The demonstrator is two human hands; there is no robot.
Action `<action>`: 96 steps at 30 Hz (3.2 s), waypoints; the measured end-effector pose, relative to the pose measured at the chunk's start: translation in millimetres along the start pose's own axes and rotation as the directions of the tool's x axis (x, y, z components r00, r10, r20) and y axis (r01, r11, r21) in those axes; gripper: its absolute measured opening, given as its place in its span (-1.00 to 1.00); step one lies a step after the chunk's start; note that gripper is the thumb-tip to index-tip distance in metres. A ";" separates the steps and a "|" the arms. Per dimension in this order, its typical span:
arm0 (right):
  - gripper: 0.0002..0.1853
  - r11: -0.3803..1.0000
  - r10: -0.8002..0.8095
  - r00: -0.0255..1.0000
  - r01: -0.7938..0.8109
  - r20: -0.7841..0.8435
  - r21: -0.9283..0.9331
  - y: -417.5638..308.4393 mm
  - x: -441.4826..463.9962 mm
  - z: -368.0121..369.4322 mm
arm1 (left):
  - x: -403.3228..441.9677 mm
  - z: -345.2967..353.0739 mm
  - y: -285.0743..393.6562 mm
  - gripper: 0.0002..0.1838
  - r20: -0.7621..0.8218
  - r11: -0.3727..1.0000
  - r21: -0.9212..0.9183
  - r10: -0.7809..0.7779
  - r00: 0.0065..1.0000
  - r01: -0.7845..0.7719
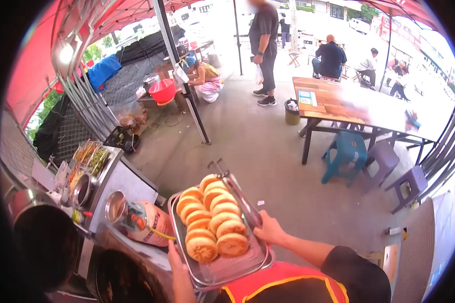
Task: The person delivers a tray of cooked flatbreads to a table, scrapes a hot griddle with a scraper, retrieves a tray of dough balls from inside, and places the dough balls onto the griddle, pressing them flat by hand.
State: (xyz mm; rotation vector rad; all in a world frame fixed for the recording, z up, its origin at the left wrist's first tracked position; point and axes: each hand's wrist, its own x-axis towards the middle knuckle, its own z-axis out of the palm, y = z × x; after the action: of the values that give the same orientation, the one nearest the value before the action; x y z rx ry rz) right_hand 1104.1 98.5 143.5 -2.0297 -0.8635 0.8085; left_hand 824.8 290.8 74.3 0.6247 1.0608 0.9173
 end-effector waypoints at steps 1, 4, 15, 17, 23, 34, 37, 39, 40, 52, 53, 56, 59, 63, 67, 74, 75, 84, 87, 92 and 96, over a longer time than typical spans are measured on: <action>-0.60 1.000 0.013 1.000 -0.013 -0.027 0.016 -7.8 30.1 -18.5 | 10.1 50.0 10.2 -0.57 -0.062 0.994 -0.007 0.104 0.993 -0.105; -0.59 1.000 0.021 0.993 -0.022 -0.115 -0.004 -25.2 128.5 -69.9 | 92.4 142.4 23.8 -0.58 -0.016 0.997 0.004 0.074 0.997 -0.074; -0.63 0.998 -0.069 0.965 0.063 -0.255 -0.030 -22.2 535.0 -223.7 | 400.2 481.1 45.5 -0.53 0.064 0.982 0.176 0.058 0.996 -0.069; -0.63 0.999 -0.033 0.974 0.032 -0.222 -0.008 -38.8 603.1 -252.1 | 450.1 526.5 60.0 -0.56 0.038 0.980 0.193 0.052 0.998 -0.058; -0.60 0.998 -0.040 0.977 0.048 -0.210 0.033 -60.9 837.9 -307.0 | 625.6 685.7 93.5 -0.59 0.064 0.992 0.123 0.032 0.997 -0.040; -0.54 0.998 0.050 0.916 -0.030 -0.398 0.056 -53.9 1266.7 -447.2 | 990.5 1043.7 106.3 -0.63 0.201 0.976 0.209 -0.101 0.974 0.058; -0.54 0.999 0.040 0.879 -0.031 -0.475 0.027 -36.4 1375.5 -499.2 | 1089.3 1150.3 88.5 -0.63 0.323 0.979 0.205 -0.089 0.942 0.022; -0.54 1.000 0.023 0.860 -0.028 -0.510 -0.003 -14.7 1456.1 -530.1 | 1156.2 1217.9 70.0 -0.64 0.384 0.986 0.165 -0.071 0.921 0.008; -0.54 1.000 -0.002 0.847 -0.013 -0.532 -0.025 -11.4 1500.4 -552.3 | 1194.7 1250.6 60.1 -0.64 0.441 0.988 0.145 -0.114 0.890 0.055; -0.65 0.979 0.041 0.786 0.093 -0.617 0.182 14.7 1928.3 -748.5 | 1488.1 1666.7 63.9 -0.62 0.509 0.970 0.202 -0.220 0.832 0.133; -0.66 0.961 0.035 0.733 0.161 -0.679 0.224 26.2 1966.9 -759.5 | 1535.7 1690.9 40.8 -0.61 0.515 0.964 0.247 -0.213 0.830 0.094; -0.66 0.973 0.092 0.731 0.078 -0.676 0.218 29.3 2051.2 -828.1 | 1616.1 1808.9 14.6 -0.59 0.548 0.947 0.321 -0.199 0.812 0.015; -0.66 0.988 0.127 0.654 -0.015 -0.746 0.155 54.0 2117.5 -886.0 | 1644.7 1918.3 -0.1 -0.61 0.577 0.941 0.324 -0.279 0.767 0.098; -0.65 0.964 0.222 0.637 -0.031 -0.738 0.263 78.6 2233.8 -976.6 | 1746.0 2060.0 -72.4 -0.56 0.592 0.919 0.389 -0.308 0.744 0.071; -0.64 0.986 0.160 0.651 -0.071 -0.742 0.150 135.4 2361.4 -1083.9 | 1826.3 2197.0 -138.2 -0.59 0.624 0.922 0.350 -0.363 0.692 0.168; -0.64 0.986 0.163 0.719 -0.152 -0.676 0.076 184.5 2607.9 -1221.5 | 1960.5 2393.7 -180.1 -0.60 0.537 0.942 0.317 -0.277 0.797 0.114; -0.65 0.986 0.161 0.725 -0.153 -0.669 0.071 191.3 2654.1 -1238.4 | 1992.6 2425.1 -185.8 -0.60 0.546 0.945 0.310 -0.266 0.795 0.104; -0.71 0.998 0.050 0.686 -0.068 -0.726 0.004 268.5 2967.9 -1417.2 | 2209.3 2722.0 -271.8 -0.65 0.609 0.965 0.252 -0.215 0.764 0.071; -0.71 0.996 0.082 0.682 -0.079 -0.727 0.038 279.2 3038.3 -1492.0 | 2249.8 2825.0 -297.4 -0.64 0.573 0.946 0.311 -0.263 0.776 0.091; -0.69 0.991 0.129 0.705 -0.067 -0.697 0.115 336.6 3208.5 -1595.7 | 2350.8 2989.3 -349.3 -0.64 0.564 0.944 0.322 -0.249 0.788 0.067; -0.67 0.992 0.101 0.766 -0.126 -0.634 0.006 343.8 3362.4 -1676.3 | 2458.5 3097.9 -377.0 -0.65 0.514 0.958 0.275 -0.213 0.831 0.075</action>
State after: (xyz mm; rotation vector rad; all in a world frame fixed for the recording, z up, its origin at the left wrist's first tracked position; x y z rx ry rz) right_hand 4404.1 1907.3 -124.9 -2.1917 -0.3631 0.1173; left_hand 4293.3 2212.2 -173.7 0.9312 0.6947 0.4288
